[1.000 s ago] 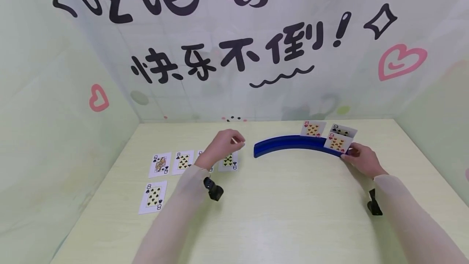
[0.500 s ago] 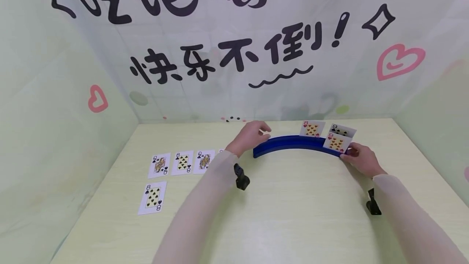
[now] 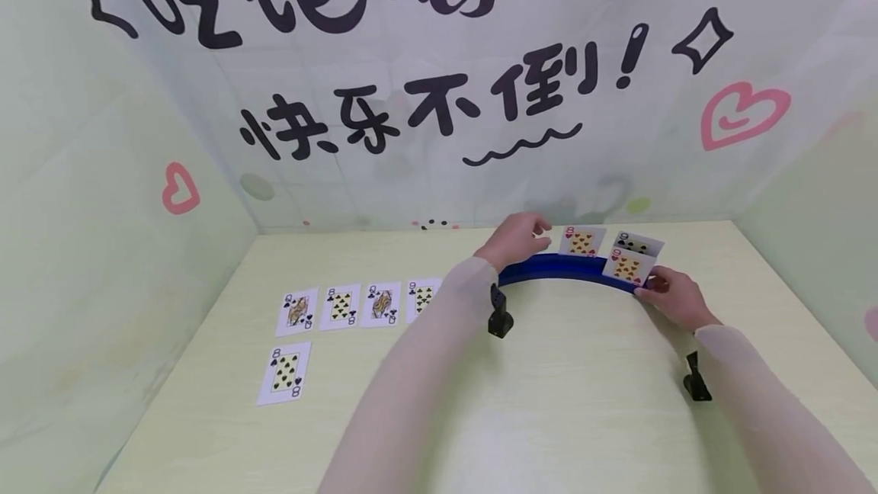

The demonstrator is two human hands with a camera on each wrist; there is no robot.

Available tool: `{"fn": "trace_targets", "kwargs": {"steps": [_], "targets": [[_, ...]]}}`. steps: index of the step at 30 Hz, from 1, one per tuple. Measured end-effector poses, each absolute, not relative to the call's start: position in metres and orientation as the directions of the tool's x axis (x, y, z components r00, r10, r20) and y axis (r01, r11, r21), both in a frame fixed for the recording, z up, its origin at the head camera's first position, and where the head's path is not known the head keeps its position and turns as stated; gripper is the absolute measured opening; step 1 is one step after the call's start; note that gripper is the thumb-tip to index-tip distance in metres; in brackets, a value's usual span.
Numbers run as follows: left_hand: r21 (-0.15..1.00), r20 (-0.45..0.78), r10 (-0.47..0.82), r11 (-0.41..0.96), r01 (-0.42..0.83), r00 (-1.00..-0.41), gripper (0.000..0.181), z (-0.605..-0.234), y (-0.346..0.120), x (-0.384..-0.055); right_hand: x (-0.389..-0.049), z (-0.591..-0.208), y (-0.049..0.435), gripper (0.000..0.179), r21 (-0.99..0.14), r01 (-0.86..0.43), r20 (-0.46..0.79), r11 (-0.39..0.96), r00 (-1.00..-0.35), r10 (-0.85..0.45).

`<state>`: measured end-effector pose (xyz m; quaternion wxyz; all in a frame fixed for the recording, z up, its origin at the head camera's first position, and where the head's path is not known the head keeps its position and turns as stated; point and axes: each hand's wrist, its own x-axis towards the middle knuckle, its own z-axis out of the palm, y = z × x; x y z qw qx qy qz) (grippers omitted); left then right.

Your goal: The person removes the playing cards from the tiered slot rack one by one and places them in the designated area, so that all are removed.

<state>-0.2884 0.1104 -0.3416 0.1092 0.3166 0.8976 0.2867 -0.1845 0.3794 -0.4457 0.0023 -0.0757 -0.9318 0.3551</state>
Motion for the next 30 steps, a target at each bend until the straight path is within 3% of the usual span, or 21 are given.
{"fn": "trace_targets", "kwargs": {"steps": [19,30], "targets": [[0.548,-0.006,0.643,0.643,0.535,-0.766,0.039,-0.345,0.15,-0.28,-0.185,-0.446,0.379,0.05,-0.673,0.098,-0.01,0.733,-0.992,0.123],[0.564,0.062,0.616,0.628,0.536,-0.786,0.022,-0.355,0.156,-0.276,-0.184,-0.443,0.38,0.051,-0.68,0.133,-0.04,0.721,-0.989,0.144]]}}
